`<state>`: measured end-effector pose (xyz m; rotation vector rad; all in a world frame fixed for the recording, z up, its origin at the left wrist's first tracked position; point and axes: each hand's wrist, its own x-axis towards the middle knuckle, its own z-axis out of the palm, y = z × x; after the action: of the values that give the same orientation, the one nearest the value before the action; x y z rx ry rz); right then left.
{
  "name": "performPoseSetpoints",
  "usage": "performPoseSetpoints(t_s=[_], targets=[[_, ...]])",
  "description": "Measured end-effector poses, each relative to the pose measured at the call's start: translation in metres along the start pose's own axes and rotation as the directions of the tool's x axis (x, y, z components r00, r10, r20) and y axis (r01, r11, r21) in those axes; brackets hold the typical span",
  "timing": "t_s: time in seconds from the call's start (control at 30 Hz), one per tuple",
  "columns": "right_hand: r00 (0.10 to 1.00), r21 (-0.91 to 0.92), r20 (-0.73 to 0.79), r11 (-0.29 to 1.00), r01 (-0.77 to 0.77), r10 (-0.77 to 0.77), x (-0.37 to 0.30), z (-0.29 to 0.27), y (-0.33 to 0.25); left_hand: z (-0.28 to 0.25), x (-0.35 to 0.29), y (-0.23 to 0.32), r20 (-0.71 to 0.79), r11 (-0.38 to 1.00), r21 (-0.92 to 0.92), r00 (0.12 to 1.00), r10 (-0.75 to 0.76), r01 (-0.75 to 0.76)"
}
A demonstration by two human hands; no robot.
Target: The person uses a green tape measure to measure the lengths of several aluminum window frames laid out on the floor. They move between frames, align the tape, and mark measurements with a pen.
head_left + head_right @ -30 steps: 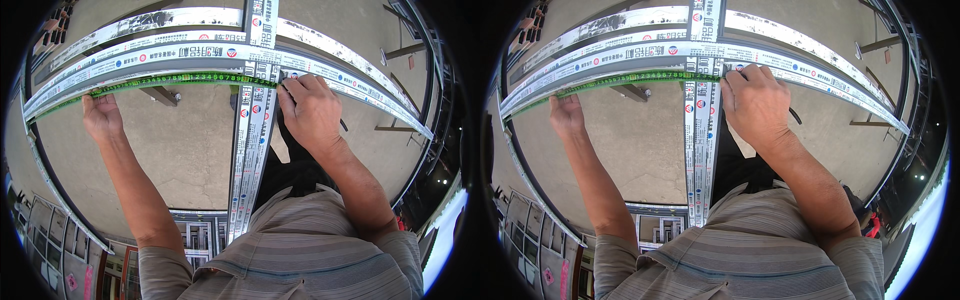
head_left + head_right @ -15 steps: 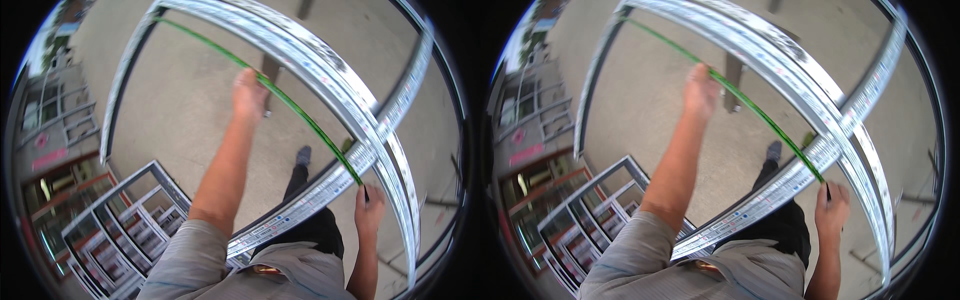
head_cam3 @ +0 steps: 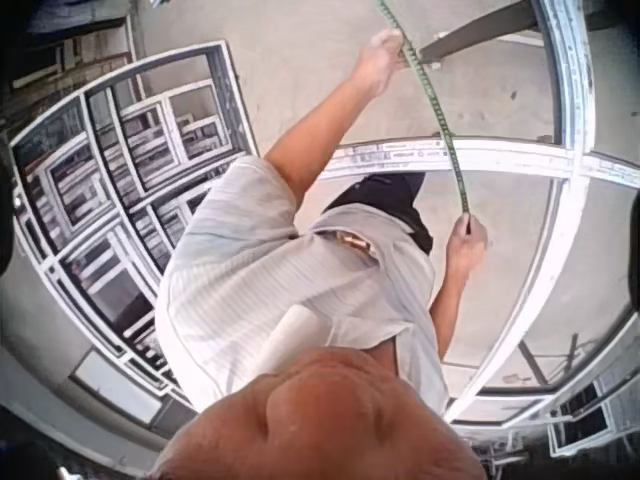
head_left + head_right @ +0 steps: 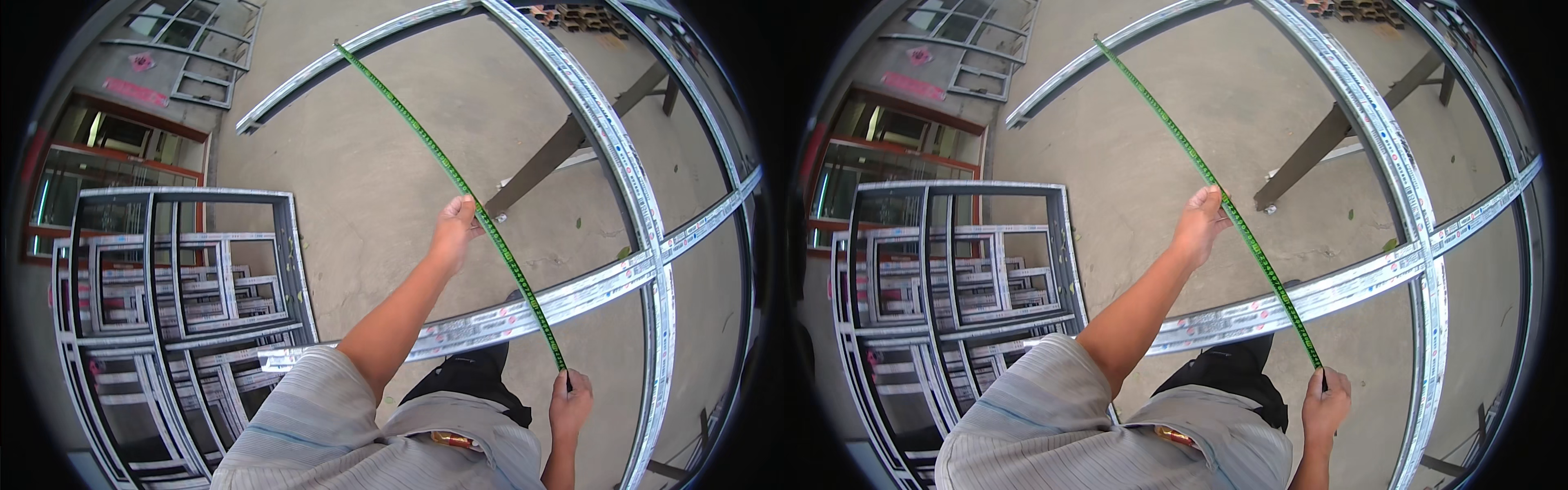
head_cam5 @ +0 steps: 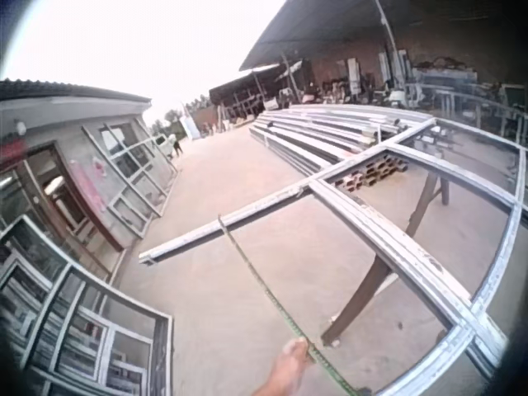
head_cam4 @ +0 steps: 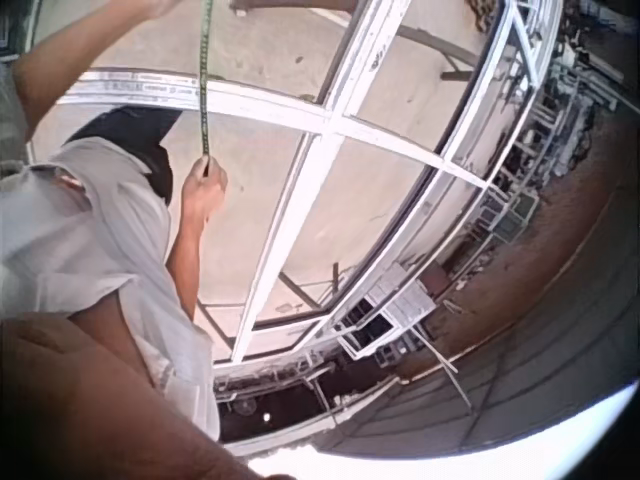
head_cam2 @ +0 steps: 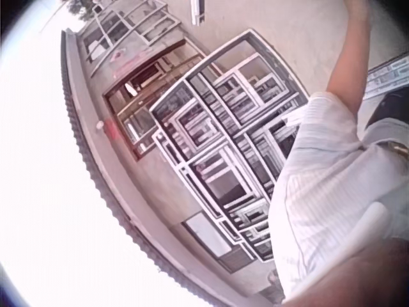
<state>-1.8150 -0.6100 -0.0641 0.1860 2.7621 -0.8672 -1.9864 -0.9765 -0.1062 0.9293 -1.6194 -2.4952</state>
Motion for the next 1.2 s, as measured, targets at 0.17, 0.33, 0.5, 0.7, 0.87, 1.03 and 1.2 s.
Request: performPoseSetpoints(t_s=[0.17,0.33,0.5,0.7,0.87,1.03,1.2], targets=[[0.992,-0.036,-0.004,0.992,0.122,-0.122,-0.073,0.032,-0.005,-0.101,-0.079,-0.002,0.0,0.998,-0.007,0.998,0.067,-0.067],[0.988,-0.006,0.033,0.989,0.151,-0.151,-0.154,0.06,-0.017,-0.18,-0.164,0.015,-0.066,0.997,0.082,0.998,0.017,-0.011],[0.99,0.021,0.061,0.992,0.124,-0.125,-0.209,0.081,-0.039,-0.23,-0.205,0.022,-0.081,0.997,0.076,0.997,-0.014,0.02],[0.984,0.002,0.051,0.985,0.173,-0.173,-0.239,0.107,-0.061,-0.288,-0.217,0.02,-0.052,0.999,0.027,0.998,-0.035,0.036],[0.985,-0.007,0.097,0.99,0.141,-0.14,-0.271,0.151,-0.091,-0.34,-0.213,0.017,-0.09,0.997,0.032,0.994,-0.065,0.068],[0.989,0.051,0.143,0.998,0.021,-0.028,-0.309,0.187,-0.1,-0.358,-0.2,0.008,-0.06,0.999,0.047,0.998,-0.002,0.005],[0.979,0.134,0.195,0.987,-0.084,0.057,-0.304,0.175,-0.107,-0.34,-0.216,0.016,-0.062,0.999,-0.002,0.997,0.052,-0.052]])
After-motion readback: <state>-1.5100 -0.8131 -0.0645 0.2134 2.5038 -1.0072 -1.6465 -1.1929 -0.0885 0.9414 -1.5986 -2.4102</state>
